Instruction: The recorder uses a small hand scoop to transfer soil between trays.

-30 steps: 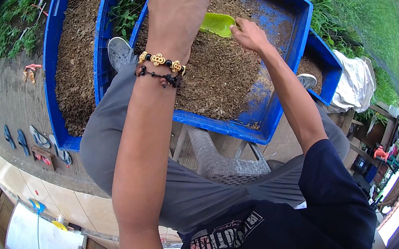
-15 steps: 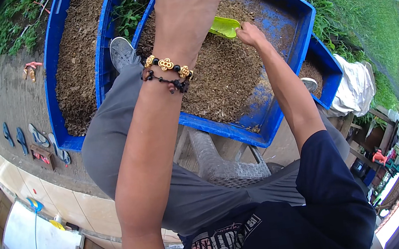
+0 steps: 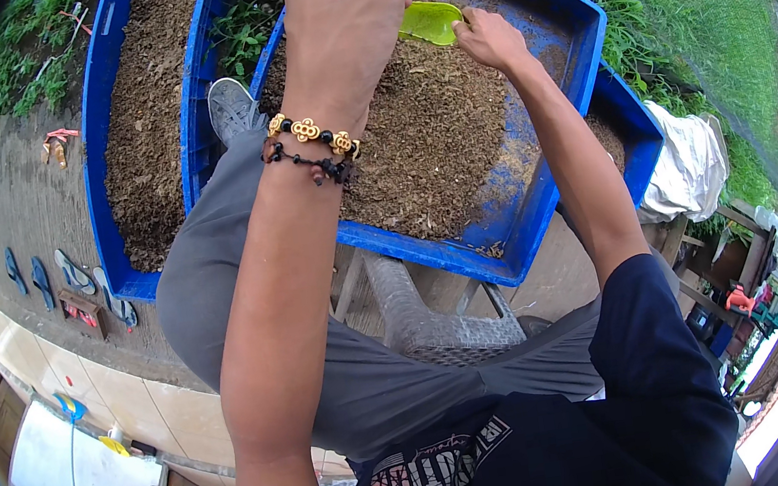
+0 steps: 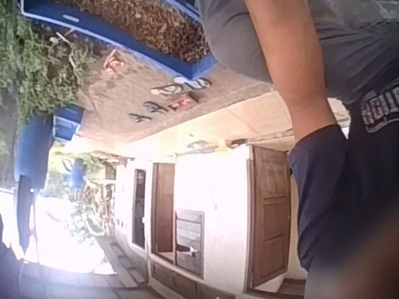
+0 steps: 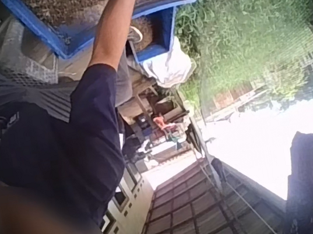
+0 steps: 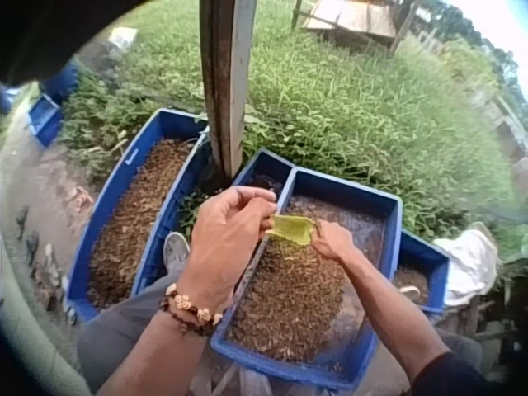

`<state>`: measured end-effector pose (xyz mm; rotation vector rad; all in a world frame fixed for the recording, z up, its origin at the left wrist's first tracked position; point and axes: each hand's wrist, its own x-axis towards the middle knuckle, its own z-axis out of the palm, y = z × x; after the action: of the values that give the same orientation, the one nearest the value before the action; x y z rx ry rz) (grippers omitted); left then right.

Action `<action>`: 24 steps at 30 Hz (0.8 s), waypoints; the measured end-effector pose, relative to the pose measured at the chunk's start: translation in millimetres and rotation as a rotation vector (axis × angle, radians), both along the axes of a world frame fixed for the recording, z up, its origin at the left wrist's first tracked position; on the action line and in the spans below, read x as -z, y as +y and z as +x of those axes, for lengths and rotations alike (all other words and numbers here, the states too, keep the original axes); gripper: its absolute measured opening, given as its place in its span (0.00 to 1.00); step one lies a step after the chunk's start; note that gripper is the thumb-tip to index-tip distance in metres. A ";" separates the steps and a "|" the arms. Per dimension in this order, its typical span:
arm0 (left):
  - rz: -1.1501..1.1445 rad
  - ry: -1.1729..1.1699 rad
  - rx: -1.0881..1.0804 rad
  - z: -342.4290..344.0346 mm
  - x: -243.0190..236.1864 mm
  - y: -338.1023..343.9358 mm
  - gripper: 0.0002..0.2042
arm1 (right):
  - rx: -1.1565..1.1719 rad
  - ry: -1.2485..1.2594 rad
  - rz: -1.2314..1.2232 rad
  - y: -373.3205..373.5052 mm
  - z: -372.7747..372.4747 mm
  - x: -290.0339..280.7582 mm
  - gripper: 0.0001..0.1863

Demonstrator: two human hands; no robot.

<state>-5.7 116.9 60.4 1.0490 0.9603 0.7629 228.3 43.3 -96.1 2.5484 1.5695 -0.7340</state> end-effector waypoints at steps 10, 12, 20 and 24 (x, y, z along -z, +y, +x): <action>0.018 0.038 0.050 -9.8 1.0 -3.1 0.11 | 0.456 -0.015 0.017 -97.7 12.8 68.0 0.21; 0.009 0.049 0.048 -6.6 -2.0 -5.4 0.10 | 0.562 0.022 0.107 -114.8 6.4 88.7 0.20; -0.070 0.096 0.033 -5.5 -6.1 -6.9 0.10 | 0.697 0.162 0.262 -83.7 -28.4 135.2 0.15; -0.056 0.061 0.036 -6.4 -7.3 -6.0 0.10 | 0.688 0.109 0.206 -50.5 -4.7 136.8 0.16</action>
<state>-12.1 110.9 67.7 1.0429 1.0066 0.6748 223.5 -7.2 -232.9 3.2836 0.7844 -0.7931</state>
